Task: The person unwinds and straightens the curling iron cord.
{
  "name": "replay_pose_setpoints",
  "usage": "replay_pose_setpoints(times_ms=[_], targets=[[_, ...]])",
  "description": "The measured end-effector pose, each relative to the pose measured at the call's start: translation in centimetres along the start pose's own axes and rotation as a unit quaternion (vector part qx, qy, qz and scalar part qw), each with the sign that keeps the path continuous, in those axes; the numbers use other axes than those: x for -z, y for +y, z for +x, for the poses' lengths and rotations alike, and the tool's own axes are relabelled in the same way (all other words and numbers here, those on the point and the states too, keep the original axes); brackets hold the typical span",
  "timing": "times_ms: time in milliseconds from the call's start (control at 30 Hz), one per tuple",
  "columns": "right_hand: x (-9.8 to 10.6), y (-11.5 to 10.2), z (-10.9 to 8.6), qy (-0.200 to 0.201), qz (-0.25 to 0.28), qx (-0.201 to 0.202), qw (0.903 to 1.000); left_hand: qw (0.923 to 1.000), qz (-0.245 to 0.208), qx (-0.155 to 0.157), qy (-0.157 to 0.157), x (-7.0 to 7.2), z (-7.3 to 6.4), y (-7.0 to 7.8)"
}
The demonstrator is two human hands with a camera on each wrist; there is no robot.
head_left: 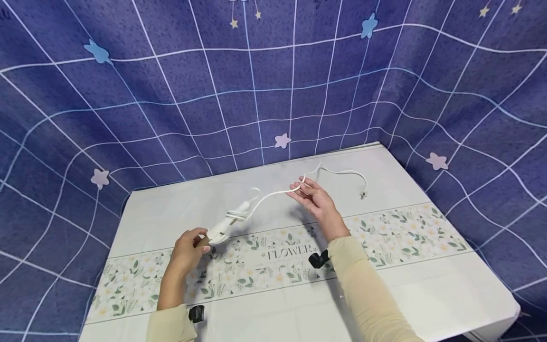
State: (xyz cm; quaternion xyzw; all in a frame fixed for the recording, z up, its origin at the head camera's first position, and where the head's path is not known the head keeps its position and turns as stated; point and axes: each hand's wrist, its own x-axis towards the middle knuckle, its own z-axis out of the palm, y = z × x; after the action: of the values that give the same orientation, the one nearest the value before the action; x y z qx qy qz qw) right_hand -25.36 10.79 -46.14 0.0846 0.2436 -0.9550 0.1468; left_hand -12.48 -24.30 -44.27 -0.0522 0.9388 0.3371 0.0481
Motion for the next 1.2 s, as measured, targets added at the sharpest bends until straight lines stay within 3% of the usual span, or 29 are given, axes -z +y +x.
replay_pose_setpoints(times_ms=[200,467,800,933,1200], targets=[[0.1,-0.7,0.5,0.012,-0.002,-0.008,0.9999,0.9998,-0.004,-0.018,-0.007,0.5,-0.2,-0.5],[-0.9,-1.8,0.5,0.005,0.044,0.007,0.999,0.9995,0.008,-0.03,-0.011,0.7,-0.1,-1.0],[-1.8,-2.5,-0.2,-0.009,0.082,0.041,0.9958,0.9962,0.058,-0.055,-0.035,0.7,-0.3,-1.7],[-1.9,-2.9,-0.6,-0.012,0.095,0.053,0.994,0.9963,0.071,-0.04,-0.027,0.6,-0.5,-1.8],[-1.6,-3.7,-1.1,0.003,0.09,0.062,0.994,0.9974,0.068,0.025,-0.005,0.9,-0.7,-2.4]])
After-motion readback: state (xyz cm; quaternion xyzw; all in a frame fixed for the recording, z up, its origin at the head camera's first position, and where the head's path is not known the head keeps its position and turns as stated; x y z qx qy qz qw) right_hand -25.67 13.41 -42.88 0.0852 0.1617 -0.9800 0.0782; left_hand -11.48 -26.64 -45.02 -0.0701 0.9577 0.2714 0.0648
